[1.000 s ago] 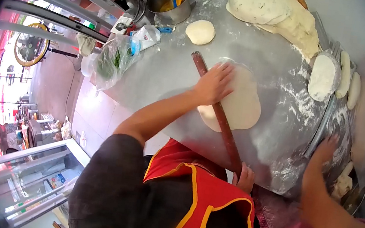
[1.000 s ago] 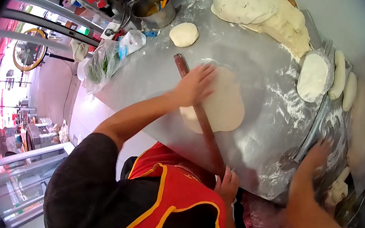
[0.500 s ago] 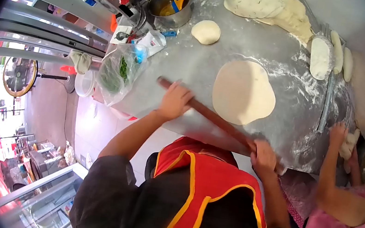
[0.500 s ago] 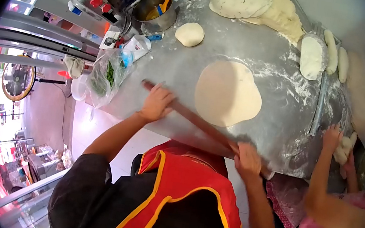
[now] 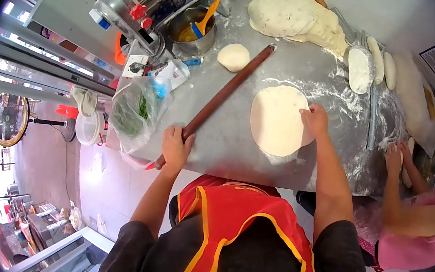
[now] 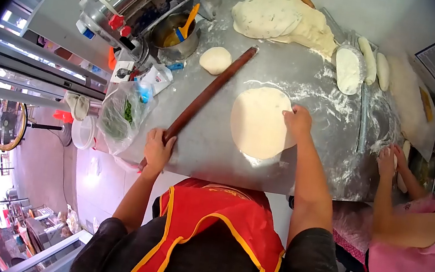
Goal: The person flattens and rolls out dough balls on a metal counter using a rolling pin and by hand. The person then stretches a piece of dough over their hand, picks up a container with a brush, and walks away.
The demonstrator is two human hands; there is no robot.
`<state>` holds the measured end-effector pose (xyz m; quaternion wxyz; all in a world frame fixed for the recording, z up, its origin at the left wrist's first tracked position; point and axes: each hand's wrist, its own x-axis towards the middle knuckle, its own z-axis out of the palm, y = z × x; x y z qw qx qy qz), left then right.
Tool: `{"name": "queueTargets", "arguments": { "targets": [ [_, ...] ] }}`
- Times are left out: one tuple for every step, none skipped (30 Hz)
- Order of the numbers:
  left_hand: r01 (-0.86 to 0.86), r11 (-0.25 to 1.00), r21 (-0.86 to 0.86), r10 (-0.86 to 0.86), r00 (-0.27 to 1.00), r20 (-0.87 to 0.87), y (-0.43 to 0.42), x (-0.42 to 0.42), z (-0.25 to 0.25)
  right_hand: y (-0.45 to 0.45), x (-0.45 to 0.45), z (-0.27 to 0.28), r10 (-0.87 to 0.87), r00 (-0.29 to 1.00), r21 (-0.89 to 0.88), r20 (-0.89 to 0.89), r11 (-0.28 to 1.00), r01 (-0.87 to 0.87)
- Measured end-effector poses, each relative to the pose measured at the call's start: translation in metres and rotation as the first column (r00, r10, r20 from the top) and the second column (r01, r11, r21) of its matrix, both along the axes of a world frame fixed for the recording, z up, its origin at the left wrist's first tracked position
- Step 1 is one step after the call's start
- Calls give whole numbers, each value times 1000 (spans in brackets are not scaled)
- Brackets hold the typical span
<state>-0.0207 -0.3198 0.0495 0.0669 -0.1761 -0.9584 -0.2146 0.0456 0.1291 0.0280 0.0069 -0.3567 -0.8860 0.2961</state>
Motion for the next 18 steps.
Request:
{"name": "queueTargets", "arguments": {
  "targets": [
    [55, 998, 42, -49, 991, -125, 6, -6, 1, -9, 1, 11, 91, 992, 43, -92, 995, -88],
    [91, 992, 91, -81, 990, -116, 15, -10, 3, -22, 5, 21, 184, 966, 96, -180, 981, -169],
    [126, 982, 142, -112, 988, -105, 32, -9, 11, -32, 11, 31, 279, 926, 158, -255, 957, -245],
    [155, 969, 193, -140, 986, -91, 49, -6, 14, -39, 16, 38, 206, 934, 97, -290, 978, -186],
    [229, 943, 241, -222, 973, -59, 64, -4, 2, -46, 22, 44, 134, 938, 32, -320, 991, -131],
    [297, 910, 289, -301, 953, -30, 79, 1, -10, -48, 25, 46, 60, 937, -38, -344, 996, -78],
    [202, 903, 379, -299, 929, 218, 96, 11, -7, -39, 26, 37, -75, 917, -148, -392, 989, 18],
    [89, 894, 439, -303, 841, 448, 112, 18, -5, -29, 25, 29, -133, 915, -225, -380, 973, 47],
    [53, 883, 466, -298, 831, 470, 125, 20, -7, -16, 23, 22, -189, 911, -299, -367, 951, 77],
    [17, 871, 491, -293, 820, 491, 140, 22, -12, -2, 20, 12, -243, 904, -370, -351, 923, 104],
    [-24, 858, 514, -286, 808, 515, 150, 23, -16, 9, 18, -1, -265, 924, -436, -274, 891, 126],
    [-50, 863, 503, -272, 792, 546, 159, 23, -18, 11, 14, -2, -264, 937, -484, -228, 866, 126],
    [-77, 869, 489, -255, 777, 575, 167, 20, -20, 11, 10, -4, -259, 948, -534, -182, 836, 126],
    [-103, 874, 475, -237, 764, 600, 175, 14, -21, 13, 4, -5, -250, 958, -581, -140, 804, 125],
    [-160, 884, 440, -220, 688, 691, 181, 9, -19, 15, 0, -1, -140, 982, -565, -131, 824, 42],
    [-211, 893, 397, -202, 601, 773, 186, 5, -17, 18, -2, 3, -31, 992, -552, -119, 833, -40],
    [-259, 900, 350, -183, 506, 843, 189, 2, -15, 21, -4, 7, 79, 991, -537, -108, 834, -125],
    [-182, 915, 359, -195, 580, 791, 191, 3, -16, 22, -8, 16, 194, 976, -469, -101, 856, -219]
  ]
}}
